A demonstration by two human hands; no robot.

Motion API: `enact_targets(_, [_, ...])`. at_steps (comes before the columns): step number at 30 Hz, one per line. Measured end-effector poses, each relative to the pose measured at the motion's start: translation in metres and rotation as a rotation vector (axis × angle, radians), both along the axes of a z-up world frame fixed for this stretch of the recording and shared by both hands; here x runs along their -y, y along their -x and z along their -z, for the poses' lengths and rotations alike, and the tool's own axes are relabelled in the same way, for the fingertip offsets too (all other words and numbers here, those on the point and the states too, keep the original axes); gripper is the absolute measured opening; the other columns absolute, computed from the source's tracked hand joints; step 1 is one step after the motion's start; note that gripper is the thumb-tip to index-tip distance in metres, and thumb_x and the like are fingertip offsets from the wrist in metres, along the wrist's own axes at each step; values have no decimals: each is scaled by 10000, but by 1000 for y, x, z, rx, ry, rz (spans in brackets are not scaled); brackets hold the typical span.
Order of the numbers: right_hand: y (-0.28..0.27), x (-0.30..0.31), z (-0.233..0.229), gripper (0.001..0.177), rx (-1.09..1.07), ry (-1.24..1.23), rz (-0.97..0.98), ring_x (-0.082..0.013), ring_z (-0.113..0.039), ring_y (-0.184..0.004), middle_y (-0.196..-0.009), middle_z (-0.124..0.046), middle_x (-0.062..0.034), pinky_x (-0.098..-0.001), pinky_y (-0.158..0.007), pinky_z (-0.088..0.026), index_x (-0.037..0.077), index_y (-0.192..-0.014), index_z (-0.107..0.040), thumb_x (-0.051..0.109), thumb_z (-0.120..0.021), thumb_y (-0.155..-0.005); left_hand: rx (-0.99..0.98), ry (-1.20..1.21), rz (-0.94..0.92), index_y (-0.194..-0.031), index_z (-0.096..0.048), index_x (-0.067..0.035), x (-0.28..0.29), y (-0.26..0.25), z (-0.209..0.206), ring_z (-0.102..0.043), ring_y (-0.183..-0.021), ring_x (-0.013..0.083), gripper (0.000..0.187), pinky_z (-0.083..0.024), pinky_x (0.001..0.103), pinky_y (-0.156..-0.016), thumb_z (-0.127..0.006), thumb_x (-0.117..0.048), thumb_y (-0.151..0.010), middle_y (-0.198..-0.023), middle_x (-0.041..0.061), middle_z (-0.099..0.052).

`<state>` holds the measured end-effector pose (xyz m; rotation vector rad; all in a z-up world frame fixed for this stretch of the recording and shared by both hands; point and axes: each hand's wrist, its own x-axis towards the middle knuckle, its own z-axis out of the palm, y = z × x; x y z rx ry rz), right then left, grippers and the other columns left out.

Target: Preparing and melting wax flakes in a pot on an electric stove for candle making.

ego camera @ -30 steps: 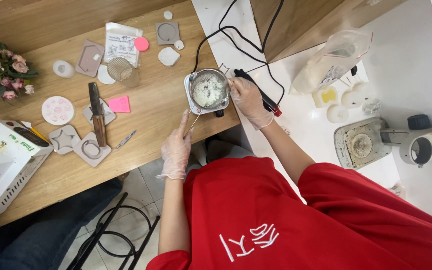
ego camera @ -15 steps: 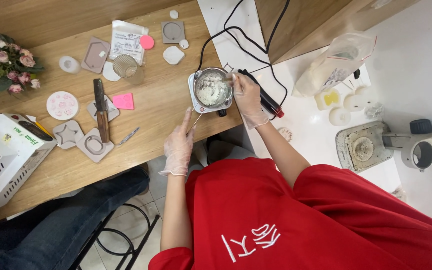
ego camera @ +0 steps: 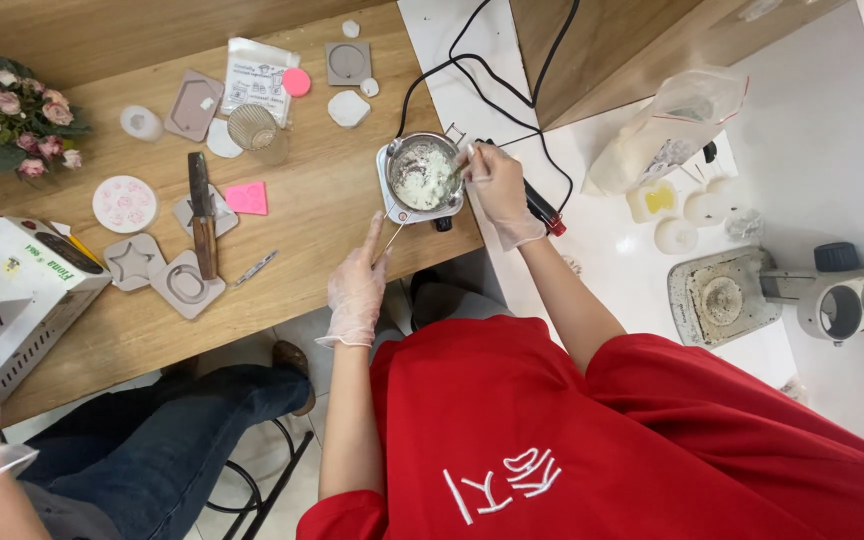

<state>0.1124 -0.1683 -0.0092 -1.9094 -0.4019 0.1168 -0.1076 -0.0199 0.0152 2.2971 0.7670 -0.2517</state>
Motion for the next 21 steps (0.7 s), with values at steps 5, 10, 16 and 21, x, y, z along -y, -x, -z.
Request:
enact_targets(5, [6, -16, 9, 194, 63, -62, 68, -197, -766, -725, -845, -758, -93, -304, -659, -633, 90, -979, -794, 175, -629, -1035, -7, -15, 11, -1550, -272, -531, 0, -1, -3, -700, -1021, 375, 588, -546, 500, -909, -513, -432, -1023, -1080, 127, -720])
enact_targets(10, [15, -14, 9, 227, -79, -31, -37, -118, -747, -718, -744, -770, -24, -266, -687, -606, 140, -936, -805, 202, -608, -1031, -21, -27, 5, -1546, -266, -544, -1, -1, -3, -700, -1033, 362, 597, -544, 492, -923, -520, -433, -1018, -1098, 115, -718])
enact_targets(16, [4, -1, 1, 210, 109, 22, 54, -205, -754, -732, -828, -763, -102, -325, -697, -610, 98, -992, -785, 162, -595, -1054, -32, -25, 23, -1556, -225, -548, 0, -2, -5, -702, -1040, 351, 621, -549, 487, -927, -515, -413, -1024, -1111, 100, -720])
enact_targets(21, [18, -10, 10, 240, -57, -47, -103, -113, -706, -683, -734, -753, -34, -270, -706, -599, 133, -953, -798, 197, -586, -1046, -23, -19, 13, -1557, -241, -534, 0, -1, 0, -704, -1031, 353, 605, -554, 495, -913, -511, -407, -1031, -1097, 105, -722])
